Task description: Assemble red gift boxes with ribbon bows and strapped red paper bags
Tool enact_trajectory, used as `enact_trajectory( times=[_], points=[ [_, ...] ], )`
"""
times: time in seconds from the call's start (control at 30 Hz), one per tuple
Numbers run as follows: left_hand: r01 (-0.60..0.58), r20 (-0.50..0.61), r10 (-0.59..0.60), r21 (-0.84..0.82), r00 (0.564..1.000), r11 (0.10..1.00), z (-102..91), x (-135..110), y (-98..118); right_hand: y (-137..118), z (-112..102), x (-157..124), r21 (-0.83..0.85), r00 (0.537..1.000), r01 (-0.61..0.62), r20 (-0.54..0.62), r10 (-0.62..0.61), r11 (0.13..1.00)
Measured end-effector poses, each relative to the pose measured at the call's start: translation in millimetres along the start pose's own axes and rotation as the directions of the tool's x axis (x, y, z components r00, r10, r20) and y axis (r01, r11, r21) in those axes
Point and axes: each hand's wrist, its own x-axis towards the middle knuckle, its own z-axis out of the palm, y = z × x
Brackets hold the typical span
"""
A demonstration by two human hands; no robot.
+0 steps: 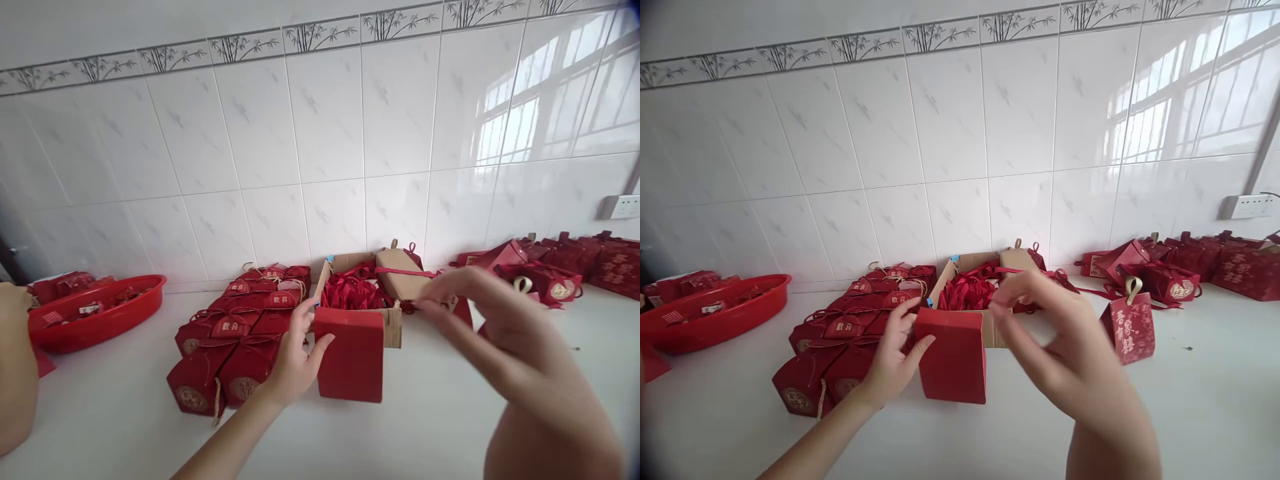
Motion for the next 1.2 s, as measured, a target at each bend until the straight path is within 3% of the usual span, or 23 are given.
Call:
enact_trajectory(
  times=[0.07, 0.13, 0.2, 0.37, 0.5, 0.63, 0.8, 0.87, 0.93, 1.0, 1.1, 1.2],
  points=[
    [0.047, -0.021, -0.047, -0.006, 0.999, 0.999, 13.0, -1, -30, 8, 11, 12, -0.058, 0.978, -0.054, 0.197, 0.064, 0.997],
    [0.086, -0.052, -0.087, -0.024, 0.995, 0.996, 15.9, -3, -51, 23, 28, 23, -0.154, 0.888, -0.153, 0.412, 0.204, 0.976],
    [0.115, -0.065, -0.118, -0.045, 0.991, 0.992, 14.5, -5, -61, 41, 49, 32, -0.184, 0.790, -0.209, 0.547, 0.277, 0.960],
    [0.115, -0.099, -0.121, -0.062, 0.988, 0.991, 13.0, -15, -52, 74, 90, 43, -0.144, 0.685, -0.265, 0.668, 0.291, 0.954],
    [0.081, -0.067, -0.086, -0.072, 0.994, 0.994, 12.6, -27, -40, 78, 93, 43, -0.112, 0.621, -0.284, 0.735, 0.272, 0.952],
    [0.056, -0.002, -0.057, -0.061, 0.998, 0.997, 10.1, -34, -33, 69, 91, 41, -0.038, 0.586, -0.273, 0.786, 0.197, 0.961],
    [0.110, 0.024, -0.110, 0.025, 0.994, 0.994, 7.7, -34, -31, 67, 92, 41, 0.015, 0.575, -0.255, 0.807, 0.139, 0.967],
    [0.121, 0.050, -0.121, 0.009, 0.991, 0.993, 7.2, -34, -30, 75, 94, 43, -0.042, 0.664, -0.247, 0.720, 0.201, 0.968],
    [0.116, 0.062, -0.117, 0.010, 0.991, 0.993, 6.9, -33, -28, 89, 99, 44, -0.178, 0.791, -0.253, 0.528, 0.310, 0.951],
    [0.101, 0.067, -0.103, 0.024, 0.992, 0.995, 6.8, -33, -26, 106, 108, 45, -0.314, 0.855, -0.282, 0.347, 0.386, 0.907],
    [0.084, 0.063, -0.085, 0.033, 0.994, 0.996, 6.8, -32, -25, 128, 122, 45, -0.444, 0.840, -0.301, 0.297, 0.455, 0.844],
    [0.098, 0.061, -0.099, 0.019, 0.993, 0.995, 6.2, -32, -26, 136, 129, 44, -0.544, 0.778, -0.257, 0.374, 0.505, 0.799]
  ],
)
